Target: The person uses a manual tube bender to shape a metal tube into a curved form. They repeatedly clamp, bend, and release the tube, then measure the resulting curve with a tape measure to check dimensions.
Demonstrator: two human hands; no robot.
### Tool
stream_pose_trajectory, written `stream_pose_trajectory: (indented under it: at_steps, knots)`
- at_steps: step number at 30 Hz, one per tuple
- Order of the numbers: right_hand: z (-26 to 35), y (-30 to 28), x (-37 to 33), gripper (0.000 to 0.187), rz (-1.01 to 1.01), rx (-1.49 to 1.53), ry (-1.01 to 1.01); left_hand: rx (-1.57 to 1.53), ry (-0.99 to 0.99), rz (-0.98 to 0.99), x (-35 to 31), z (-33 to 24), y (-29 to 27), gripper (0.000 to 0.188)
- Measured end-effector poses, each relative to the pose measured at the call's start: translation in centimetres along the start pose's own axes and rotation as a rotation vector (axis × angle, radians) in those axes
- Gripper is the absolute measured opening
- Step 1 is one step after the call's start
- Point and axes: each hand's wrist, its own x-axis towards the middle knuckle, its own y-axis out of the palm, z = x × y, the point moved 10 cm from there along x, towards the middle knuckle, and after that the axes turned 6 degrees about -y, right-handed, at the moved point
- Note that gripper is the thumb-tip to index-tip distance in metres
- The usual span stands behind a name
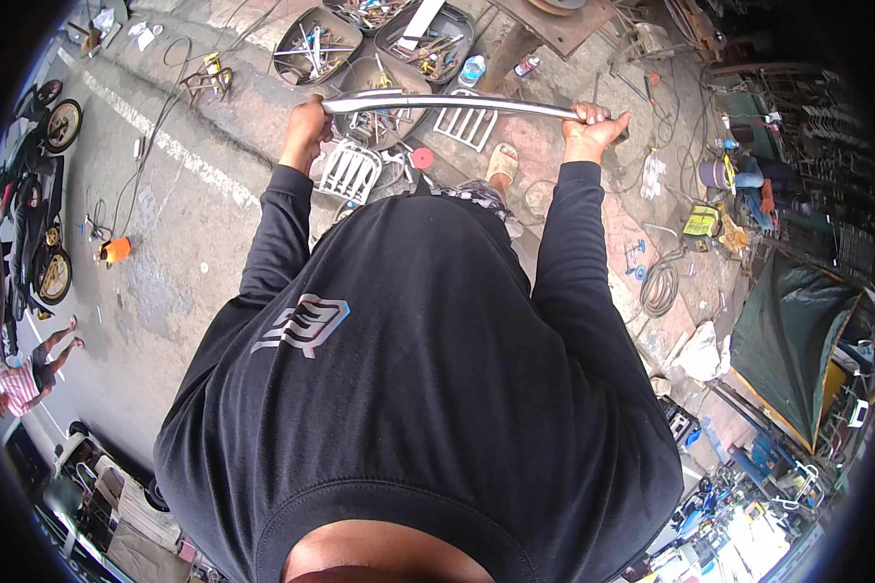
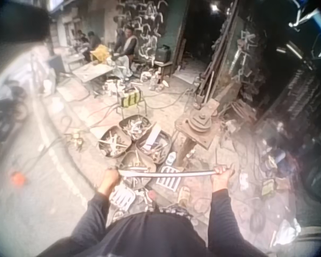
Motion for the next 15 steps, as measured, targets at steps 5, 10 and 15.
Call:
stream_pose_trajectory:
  at_steps: [5,10,15]
  knots:
    - [0.2,0.0,0.8,0.066,0.032,0.019,-0.001,0.01,0.012,-0.012,0.8,0.1,0.1,0.041]
    - [0.1,0.4,-0.1,0.065,0.039,0.009,-0.013,0.035,0.0,-0.01,0.9,-0.2,0.0,0.04]
    - [1.0,8.0,-6.9,0.053,0.585,0.156,0.117,0.02,0.204,0.222,-2.3,-2.0,1.5,0.03]
